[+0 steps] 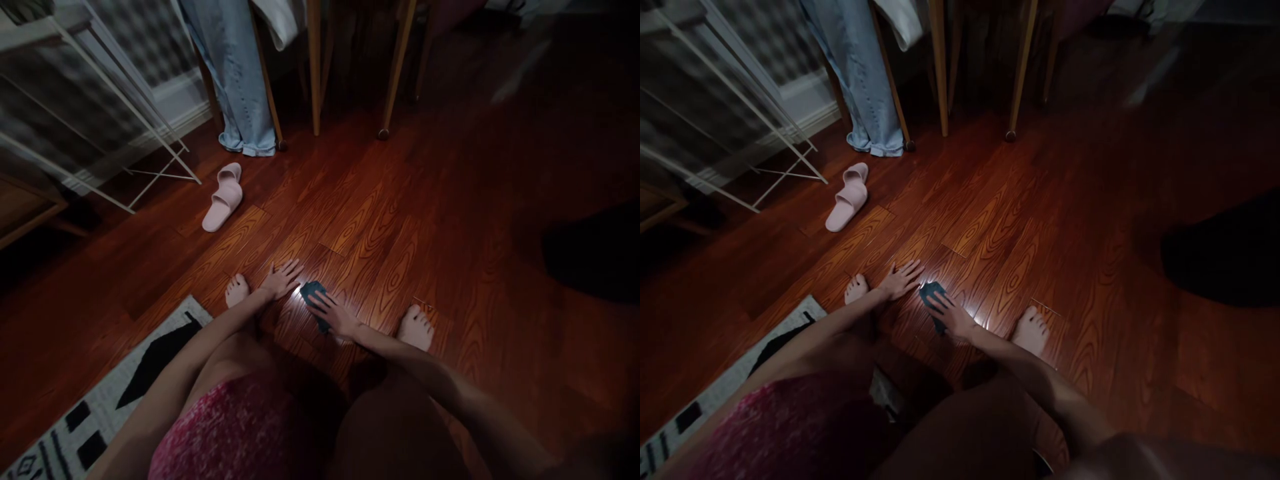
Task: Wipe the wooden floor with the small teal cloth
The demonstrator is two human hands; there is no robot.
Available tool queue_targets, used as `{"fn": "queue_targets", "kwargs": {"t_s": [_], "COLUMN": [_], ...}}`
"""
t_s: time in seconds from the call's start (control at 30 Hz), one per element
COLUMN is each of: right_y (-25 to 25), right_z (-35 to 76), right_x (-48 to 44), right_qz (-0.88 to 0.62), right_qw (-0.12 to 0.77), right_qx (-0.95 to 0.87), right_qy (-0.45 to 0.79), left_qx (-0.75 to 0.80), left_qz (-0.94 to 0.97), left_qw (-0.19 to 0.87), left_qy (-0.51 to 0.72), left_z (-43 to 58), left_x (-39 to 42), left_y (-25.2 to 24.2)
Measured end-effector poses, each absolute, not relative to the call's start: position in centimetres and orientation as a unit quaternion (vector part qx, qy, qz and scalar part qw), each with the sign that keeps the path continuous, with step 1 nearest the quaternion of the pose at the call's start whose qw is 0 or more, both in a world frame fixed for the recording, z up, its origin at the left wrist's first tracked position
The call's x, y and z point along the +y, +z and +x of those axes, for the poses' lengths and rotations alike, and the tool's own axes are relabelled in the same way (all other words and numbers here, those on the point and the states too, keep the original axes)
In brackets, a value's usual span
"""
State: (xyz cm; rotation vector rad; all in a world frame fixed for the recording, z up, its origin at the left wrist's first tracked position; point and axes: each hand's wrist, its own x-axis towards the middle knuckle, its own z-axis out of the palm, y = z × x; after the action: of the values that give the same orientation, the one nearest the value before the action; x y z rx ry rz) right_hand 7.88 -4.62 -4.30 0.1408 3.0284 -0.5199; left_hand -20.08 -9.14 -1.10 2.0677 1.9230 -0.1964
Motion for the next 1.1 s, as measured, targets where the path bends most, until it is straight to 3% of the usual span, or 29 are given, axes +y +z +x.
{"fn": "queue_targets", "kwargs": {"t_s": [0.17,0.47,0.6,0.87,1.0,1.1], "right_y": [-4.3,-5.6,-5.7,-4.8,-5.0,-5.1], "right_z": [7.2,7.7,6.3,3.8,5.4,7.2], "right_x": [-2.6,2.5,0.5,-2.3,-1.1,-0.4], "right_qz": [0.038,0.402,0.371,0.164,0.208,0.285], "right_qw": [0.023,-0.059,-0.064,-0.004,-0.046,-0.064], "right_qx": [0.982,0.901,0.912,0.949,0.929,0.922], "right_qy": [-0.181,-0.150,-0.161,-0.270,-0.304,-0.253], "left_qx": [0.668,0.678,0.679,0.592,0.599,0.582], "left_qz": [0.723,0.710,0.710,0.780,0.768,0.780], "left_qw": [0.165,0.182,0.185,0.196,0.216,0.222], "left_qy": [-0.062,-0.048,-0.027,0.059,0.068,0.057], "left_z": [-20.0,-19.9,-19.1,-17.3,-16.2,-15.2], "left_x": [-9.0,-9.0,-9.0,-8.3,-8.4,-8.8], "left_y": [-1.0,-1.5,-1.2,0.3,0.2,-0.1]}}
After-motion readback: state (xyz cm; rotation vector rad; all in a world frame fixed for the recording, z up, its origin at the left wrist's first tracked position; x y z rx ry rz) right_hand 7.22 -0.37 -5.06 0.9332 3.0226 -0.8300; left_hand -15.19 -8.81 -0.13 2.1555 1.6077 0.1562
